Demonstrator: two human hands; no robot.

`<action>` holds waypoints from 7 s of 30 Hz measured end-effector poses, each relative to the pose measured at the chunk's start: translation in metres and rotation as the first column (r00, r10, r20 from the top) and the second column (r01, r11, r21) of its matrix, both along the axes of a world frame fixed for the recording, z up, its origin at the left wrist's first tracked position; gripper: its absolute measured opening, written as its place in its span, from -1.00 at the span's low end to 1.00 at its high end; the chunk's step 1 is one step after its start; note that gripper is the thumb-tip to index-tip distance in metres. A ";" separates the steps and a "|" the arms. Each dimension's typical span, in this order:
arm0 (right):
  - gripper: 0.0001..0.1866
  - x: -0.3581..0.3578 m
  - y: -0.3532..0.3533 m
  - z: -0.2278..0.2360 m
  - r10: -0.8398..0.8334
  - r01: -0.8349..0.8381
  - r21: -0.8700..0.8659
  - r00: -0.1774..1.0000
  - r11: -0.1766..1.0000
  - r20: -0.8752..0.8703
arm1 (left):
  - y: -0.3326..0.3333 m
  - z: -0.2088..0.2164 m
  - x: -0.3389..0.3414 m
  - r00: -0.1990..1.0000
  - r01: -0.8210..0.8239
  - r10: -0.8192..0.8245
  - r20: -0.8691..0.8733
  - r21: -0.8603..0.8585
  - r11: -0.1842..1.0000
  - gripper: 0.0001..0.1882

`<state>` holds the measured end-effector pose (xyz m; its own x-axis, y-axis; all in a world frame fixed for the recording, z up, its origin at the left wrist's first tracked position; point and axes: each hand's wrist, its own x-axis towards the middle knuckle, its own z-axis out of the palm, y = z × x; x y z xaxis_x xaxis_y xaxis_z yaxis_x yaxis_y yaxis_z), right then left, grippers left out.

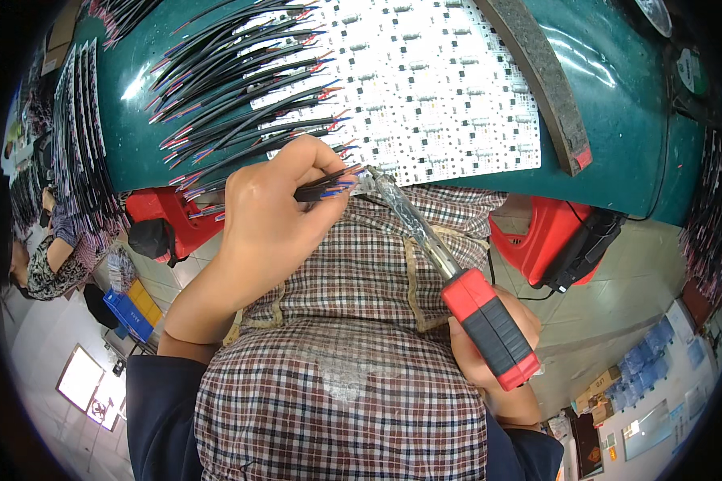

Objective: The person solders wires onto small LED circuit boards using a soldering iron and solder wire.

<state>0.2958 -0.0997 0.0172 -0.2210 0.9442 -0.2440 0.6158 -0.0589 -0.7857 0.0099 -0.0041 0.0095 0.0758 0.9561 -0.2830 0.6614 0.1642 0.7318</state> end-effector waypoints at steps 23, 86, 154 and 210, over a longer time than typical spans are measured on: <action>-0.70 0.005 -0.003 0.003 -0.029 0.029 -0.051 0.999 0.998 -0.018 | -0.002 -0.003 0.003 0.996 0.034 -0.027 -0.085 0.085 0.996 -0.86; -0.80 0.026 0.003 -0.003 -0.045 0.038 0.093 0.996 0.995 0.074 | 0.004 0.000 -0.001 0.979 0.163 -0.139 -0.150 0.162 0.973 -0.85; -0.78 0.003 0.090 0.036 -0.037 0.017 0.269 0.997 0.963 0.069 | 0.127 0.004 -0.179 0.703 -0.711 0.369 0.608 0.578 0.401 -0.79; -0.73 -0.051 0.132 0.046 -0.196 0.193 -0.039 0.976 0.980 -0.092 | 0.136 0.011 -0.034 0.981 0.138 -0.085 -0.173 0.320 0.937 -0.79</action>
<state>0.2444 0.0321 0.0632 -0.0573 0.9640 -0.2596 0.5131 -0.1947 -0.8360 -0.0241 0.1324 0.0204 0.1678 0.9854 0.0296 0.7705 -0.1498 0.6196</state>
